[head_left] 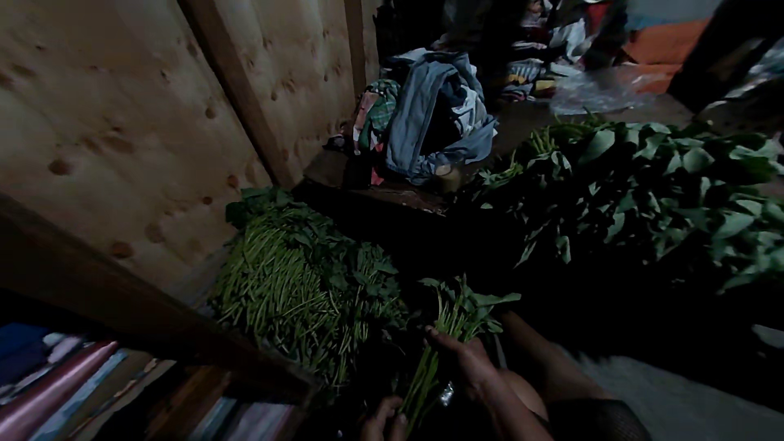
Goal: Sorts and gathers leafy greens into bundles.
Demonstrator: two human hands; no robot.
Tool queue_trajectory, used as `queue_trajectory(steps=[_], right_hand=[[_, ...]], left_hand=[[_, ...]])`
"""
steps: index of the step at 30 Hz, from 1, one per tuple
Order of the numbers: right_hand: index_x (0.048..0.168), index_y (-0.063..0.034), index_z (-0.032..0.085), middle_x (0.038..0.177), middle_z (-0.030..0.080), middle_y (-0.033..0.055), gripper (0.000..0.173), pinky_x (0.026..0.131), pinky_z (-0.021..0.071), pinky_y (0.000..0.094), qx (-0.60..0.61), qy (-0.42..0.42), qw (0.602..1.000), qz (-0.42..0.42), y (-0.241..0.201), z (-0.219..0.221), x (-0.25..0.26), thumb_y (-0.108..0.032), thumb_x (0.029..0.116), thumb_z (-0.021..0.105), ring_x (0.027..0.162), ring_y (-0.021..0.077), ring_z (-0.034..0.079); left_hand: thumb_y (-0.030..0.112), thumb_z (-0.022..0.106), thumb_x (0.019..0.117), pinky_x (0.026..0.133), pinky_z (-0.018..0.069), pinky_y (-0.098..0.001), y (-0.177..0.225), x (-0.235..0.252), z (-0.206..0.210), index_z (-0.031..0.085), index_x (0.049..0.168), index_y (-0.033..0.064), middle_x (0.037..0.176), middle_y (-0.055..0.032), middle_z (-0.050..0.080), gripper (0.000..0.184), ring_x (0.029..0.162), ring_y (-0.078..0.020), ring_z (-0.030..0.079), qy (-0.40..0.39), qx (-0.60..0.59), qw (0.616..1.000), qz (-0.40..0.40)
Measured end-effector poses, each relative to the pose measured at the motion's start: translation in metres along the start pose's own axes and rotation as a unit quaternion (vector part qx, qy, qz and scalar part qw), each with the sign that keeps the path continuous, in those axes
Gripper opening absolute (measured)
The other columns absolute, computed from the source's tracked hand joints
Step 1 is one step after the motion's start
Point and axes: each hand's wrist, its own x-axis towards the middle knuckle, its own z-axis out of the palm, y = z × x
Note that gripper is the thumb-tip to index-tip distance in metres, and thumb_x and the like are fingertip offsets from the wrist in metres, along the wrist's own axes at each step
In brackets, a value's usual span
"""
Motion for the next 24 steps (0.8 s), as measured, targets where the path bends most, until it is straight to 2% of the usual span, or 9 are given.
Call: queue_trajectory(steps=[5, 8, 9, 11, 14, 16, 19, 22, 24], right_hand=[[0.122, 0.0057, 0.057, 0.094, 0.071, 0.0156, 0.038, 0.070, 0.0614, 0.0365, -0.010, 0.132, 0.991, -0.021, 0.002, 0.003, 0.006, -0.006, 0.0911, 0.076, 0.079, 0.0212, 0.071], [0.123, 0.0052, 0.057, 0.095, 0.071, 0.0168, 0.040, 0.070, 0.0621, 0.0388, 0.013, 0.178, 0.983, -0.038, 0.000, 0.001, 0.011, -0.008, 0.0910, 0.077, 0.080, 0.0233, 0.072], [0.124, 0.0049, 0.057, 0.096, 0.071, 0.0167, 0.041, 0.071, 0.0621, 0.0389, 0.000, 0.181, 0.983, -0.037, -0.002, 0.001, 0.010, -0.008, 0.0910, 0.077, 0.081, 0.0231, 0.072], [0.121, 0.0055, 0.058, 0.095, 0.071, 0.0161, 0.039, 0.071, 0.0617, 0.0377, -0.050, 0.167, 0.984, -0.031, -0.004, 0.001, 0.006, -0.008, 0.0905, 0.078, 0.080, 0.0217, 0.072], [0.120, 0.0059, 0.059, 0.096, 0.070, 0.0165, 0.042, 0.073, 0.0610, 0.0388, -0.134, 0.144, 0.980, -0.012, -0.004, 0.000, 0.005, -0.012, 0.0886, 0.081, 0.081, 0.0222, 0.071], [0.121, 0.0054, 0.059, 0.097, 0.070, 0.0169, 0.045, 0.075, 0.0609, 0.0403, -0.164, 0.134, 0.977, 0.007, -0.005, 0.000, 0.006, -0.014, 0.0879, 0.082, 0.083, 0.0235, 0.071], [0.121, 0.0044, 0.059, 0.097, 0.071, 0.0161, 0.045, 0.075, 0.0609, 0.0401, -0.174, 0.125, 0.977, 0.020, -0.005, -0.002, 0.008, -0.016, 0.0877, 0.083, 0.083, 0.0230, 0.071], [0.120, 0.0053, 0.059, 0.095, 0.071, 0.0171, 0.045, 0.073, 0.0616, 0.0412, -0.150, 0.125, 0.981, 0.019, -0.002, -0.002, 0.004, -0.014, 0.0872, 0.083, 0.080, 0.0245, 0.072], [0.121, 0.0054, 0.059, 0.096, 0.071, 0.0176, 0.046, 0.074, 0.0624, 0.0423, -0.144, 0.120, 0.982, 0.012, -0.001, -0.002, 0.001, -0.014, 0.0868, 0.083, 0.081, 0.0254, 0.072]], left_hand=[[0.027, 0.056, 0.1047, 0.083, 0.0570, -0.0520, -0.011, 0.013, 0.007, 0.073, 0.097, -0.0080, 0.084, -0.0213, 0.072, 0.040, 0.081, -0.0335, 0.072, 0.022, 0.036, 0.999, -0.021], [0.034, 0.044, 0.1095, 0.077, 0.0540, -0.0457, -0.038, 0.031, 0.012, 0.071, 0.089, -0.0063, 0.079, -0.0156, 0.067, 0.052, 0.075, -0.0246, 0.065, 0.042, -0.057, 0.984, -0.163], [0.037, 0.040, 0.1109, 0.080, 0.0540, -0.0473, -0.049, 0.042, 0.010, 0.070, 0.093, -0.0075, 0.085, -0.0184, 0.068, 0.057, 0.080, -0.0278, 0.066, 0.056, -0.051, 0.973, -0.217], [0.038, 0.041, 0.1104, 0.100, 0.0501, -0.0549, -0.072, 0.065, -0.001, 0.071, 0.110, -0.0085, 0.112, -0.0276, 0.070, 0.056, 0.109, -0.0395, 0.067, 0.036, 0.100, 0.948, -0.299], [0.040, 0.051, 0.1053, 0.114, 0.0338, -0.0622, -0.075, 0.100, -0.012, 0.062, 0.137, 0.0028, 0.154, -0.0224, 0.047, 0.050, 0.147, -0.0423, 0.036, -0.089, 0.337, 0.876, -0.334], [0.041, 0.053, 0.1045, 0.114, 0.0340, -0.0604, -0.068, 0.120, -0.014, 0.065, 0.136, 0.0086, 0.156, -0.0208, 0.044, 0.046, 0.148, -0.0420, 0.034, -0.058, 0.350, 0.888, -0.294], [0.038, 0.052, 0.1055, 0.112, 0.0427, -0.0529, -0.070, 0.153, -0.014, 0.061, 0.140, 0.0075, 0.146, -0.0204, 0.055, 0.047, 0.135, -0.0362, 0.053, 0.047, 0.245, 0.931, -0.268], [0.042, 0.058, 0.1027, 0.111, 0.0437, -0.0526, -0.088, 0.177, -0.009, 0.053, 0.148, 0.0089, 0.145, -0.0205, 0.056, 0.057, 0.132, -0.0363, 0.056, 0.097, 0.215, 0.927, -0.290], [0.037, 0.062, 0.1012, 0.110, 0.0451, -0.0528, -0.099, 0.187, -0.010, 0.060, 0.142, 0.0108, 0.139, -0.0183, 0.062, 0.048, 0.130, -0.0352, 0.059, 0.099, 0.213, 0.924, -0.302]])
